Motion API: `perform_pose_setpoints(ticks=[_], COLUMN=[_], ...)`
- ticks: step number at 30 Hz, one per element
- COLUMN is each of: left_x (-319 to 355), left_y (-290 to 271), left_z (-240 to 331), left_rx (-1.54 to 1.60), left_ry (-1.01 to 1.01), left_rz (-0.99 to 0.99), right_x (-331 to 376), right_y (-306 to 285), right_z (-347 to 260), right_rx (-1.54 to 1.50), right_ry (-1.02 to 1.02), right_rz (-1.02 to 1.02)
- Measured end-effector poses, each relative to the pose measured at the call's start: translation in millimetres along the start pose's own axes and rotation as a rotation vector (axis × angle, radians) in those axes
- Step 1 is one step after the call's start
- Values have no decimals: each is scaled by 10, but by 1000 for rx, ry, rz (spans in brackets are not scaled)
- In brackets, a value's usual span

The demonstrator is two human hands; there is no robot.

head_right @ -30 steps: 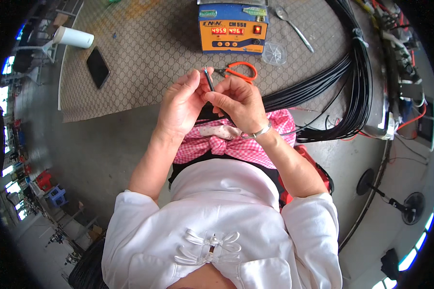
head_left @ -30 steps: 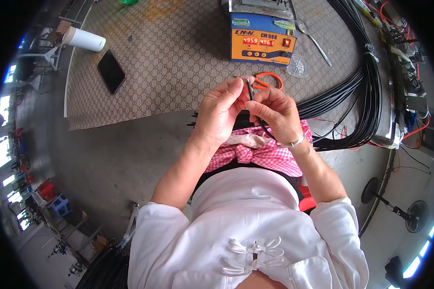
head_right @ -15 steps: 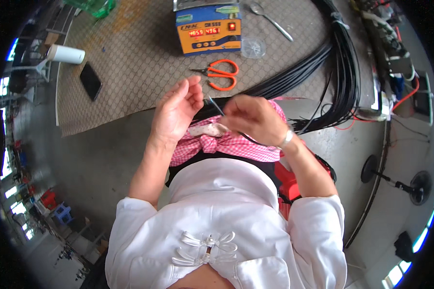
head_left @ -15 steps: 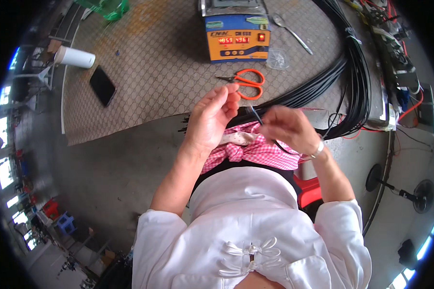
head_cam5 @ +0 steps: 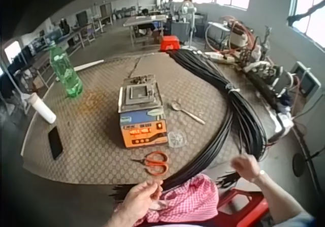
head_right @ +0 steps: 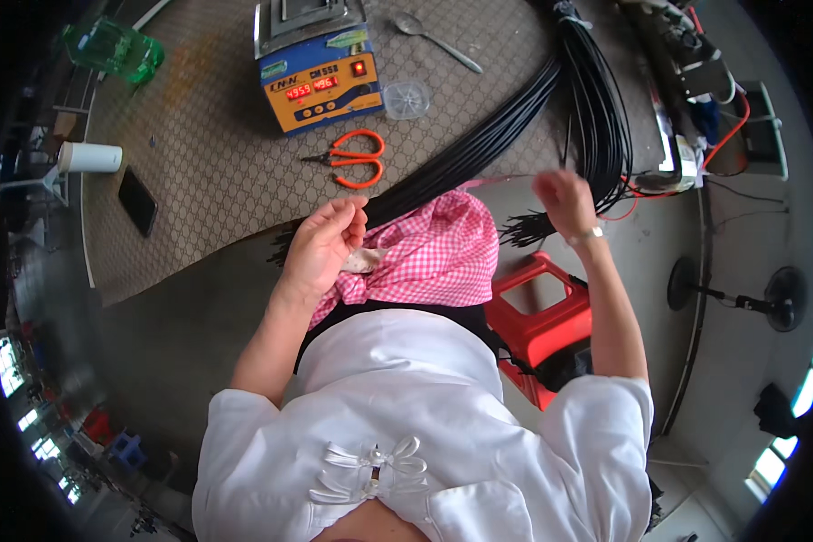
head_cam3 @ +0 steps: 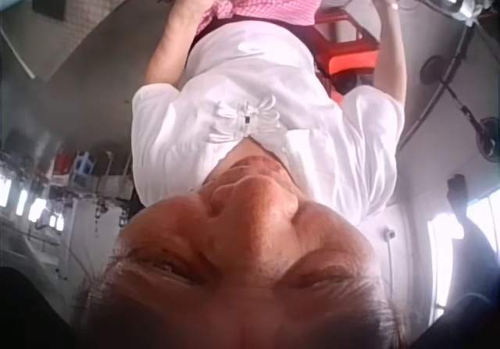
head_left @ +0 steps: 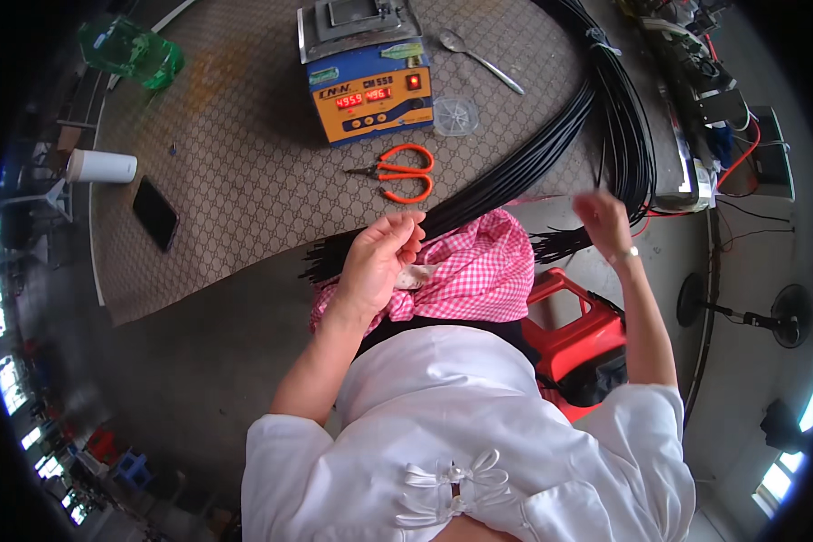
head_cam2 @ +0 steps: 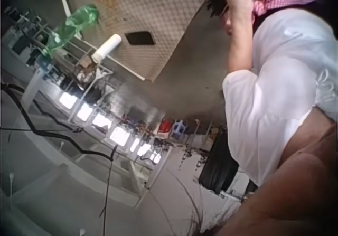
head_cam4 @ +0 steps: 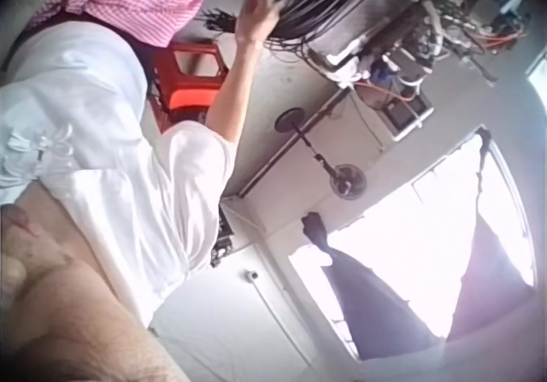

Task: Stripping and preparing ends of black electrical wires at a manual assembly station.

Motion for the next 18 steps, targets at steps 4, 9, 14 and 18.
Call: perform_pose_setpoints(ticks=[4, 9, 14, 18], left_x=[-23, -57, -73, -105], left_y=[104, 169, 568, 822], left_z=[-24, 80, 174, 56], left_rx=[-90, -397, -767, -864], left_ry=[74, 343, 1152, 1373], left_rz=[9, 123, 140, 85], right_x=[-731, -1172, -1476, -1676], right_y=[108, 289, 118, -314], right_z=[-408, -380, -209, 421], right_rx=[120, 273, 2, -274], right_ry=[-273, -447, -126, 14], right_rz=[206, -104, -276, -191])
Point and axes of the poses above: each hand's wrist, its own x-axis away from the middle knuckle, its own y-axis out of the palm, z = x × y, the point moved 5 cm from there along -x, towards the middle knuckle, and after that the axes turned 13 degrees about z, right-handed, at the moved point
